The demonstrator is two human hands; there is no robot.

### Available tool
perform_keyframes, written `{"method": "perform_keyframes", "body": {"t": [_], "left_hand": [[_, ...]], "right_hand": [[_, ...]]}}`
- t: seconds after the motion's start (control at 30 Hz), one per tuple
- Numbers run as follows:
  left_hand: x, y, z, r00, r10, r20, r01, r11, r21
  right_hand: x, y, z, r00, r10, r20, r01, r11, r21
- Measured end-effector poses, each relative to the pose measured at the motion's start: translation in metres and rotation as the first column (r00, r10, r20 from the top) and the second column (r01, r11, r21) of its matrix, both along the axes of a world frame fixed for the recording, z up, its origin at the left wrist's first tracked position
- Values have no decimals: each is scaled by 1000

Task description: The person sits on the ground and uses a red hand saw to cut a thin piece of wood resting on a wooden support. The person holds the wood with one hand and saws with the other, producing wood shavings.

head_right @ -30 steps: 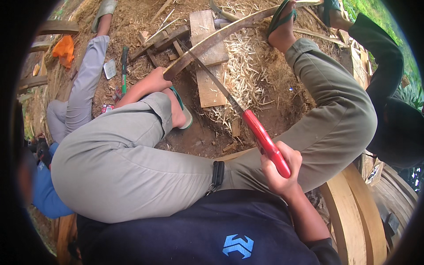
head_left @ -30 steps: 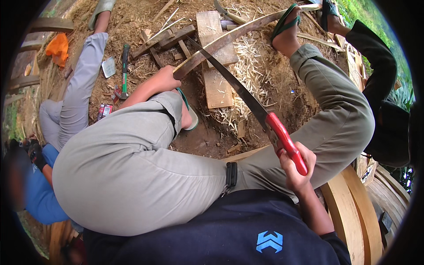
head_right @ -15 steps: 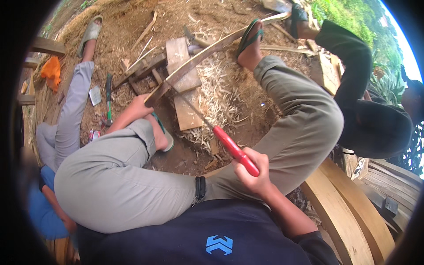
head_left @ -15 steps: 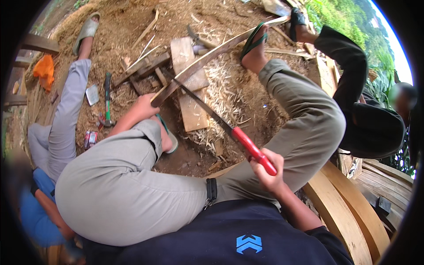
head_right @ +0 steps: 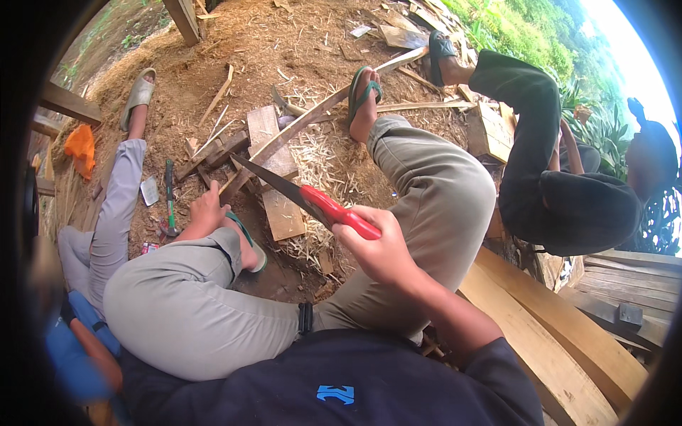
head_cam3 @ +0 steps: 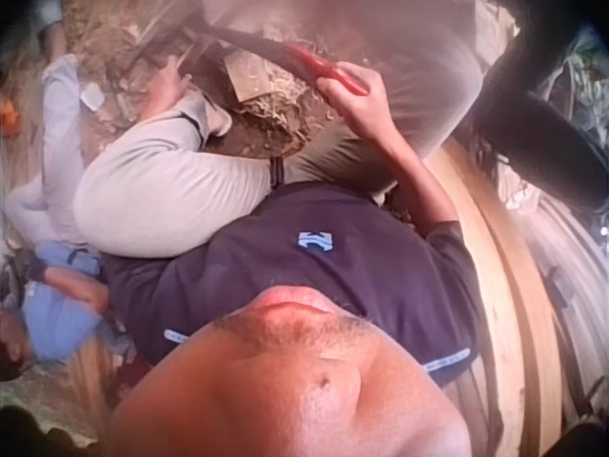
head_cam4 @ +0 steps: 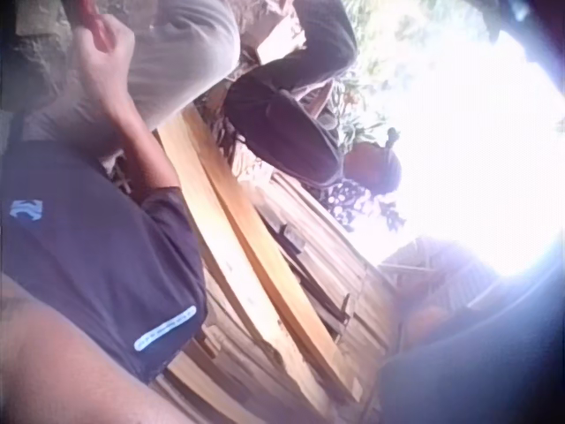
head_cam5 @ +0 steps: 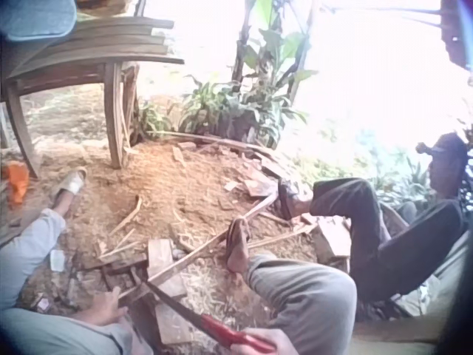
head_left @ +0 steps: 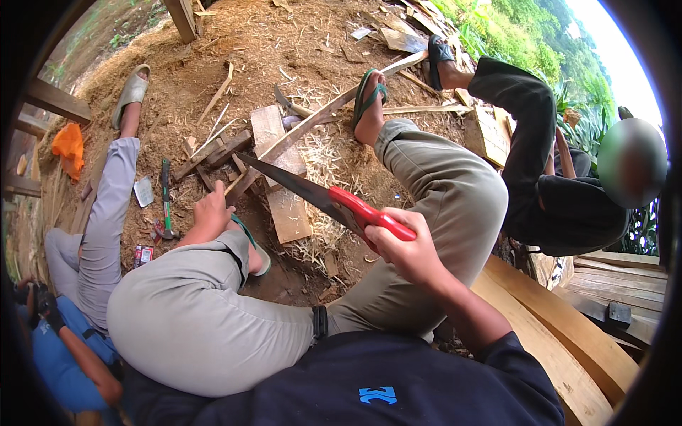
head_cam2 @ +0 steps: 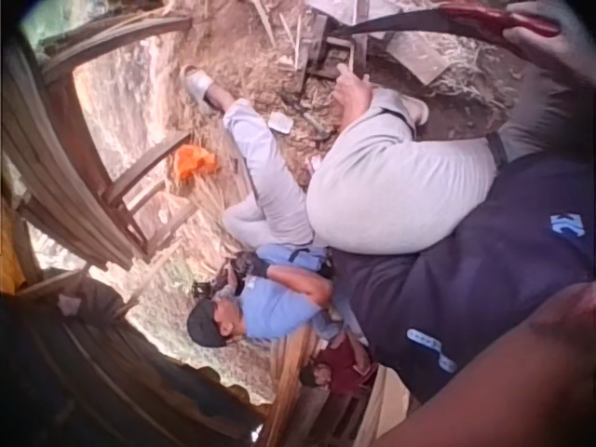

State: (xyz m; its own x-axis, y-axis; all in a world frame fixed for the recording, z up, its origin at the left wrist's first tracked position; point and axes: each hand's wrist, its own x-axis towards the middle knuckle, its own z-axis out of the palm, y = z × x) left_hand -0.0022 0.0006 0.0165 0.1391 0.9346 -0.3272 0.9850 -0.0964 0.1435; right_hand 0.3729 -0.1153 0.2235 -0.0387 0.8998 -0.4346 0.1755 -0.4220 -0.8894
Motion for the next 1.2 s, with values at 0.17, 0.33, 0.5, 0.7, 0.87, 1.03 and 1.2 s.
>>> {"method": "perform_keyframes", "body": {"t": [0.17, 0.33, 0.5, 0.7, 0.87, 1.03, 1.2], "left_hand": [[13, 4, 1, 992, 6, 128, -3, 1000, -23], [-2, 14, 2, 965, 57, 256, -26, 992, -123], [-1, 29, -22, 897, 106, 430, 45, 944, -327], [-8, 36, -8, 905, 175, 387, 23, 890, -456], [-11, 36, -21, 902, 143, 408, 46, 907, -419], [-15, 36, -29, 897, 134, 422, 52, 914, -403], [-10, 40, -33, 880, 112, 462, 100, 907, -410]], "right_hand": [[0, 6, 10, 996, -73, -60, 66, 991, -115], [0, -14, 8, 995, -98, 20, 96, 994, 59], [1, -28, 5, 981, -191, -45, 195, 973, 123], [-17, -50, -21, 996, -53, 67, 41, 985, 170], [-32, -61, -46, 994, -10, 111, -3, 994, 113], [-33, -65, -43, 995, -25, 96, 11, 989, 145], [-24, -60, -34, 991, -27, 132, -3, 974, 225]]}}
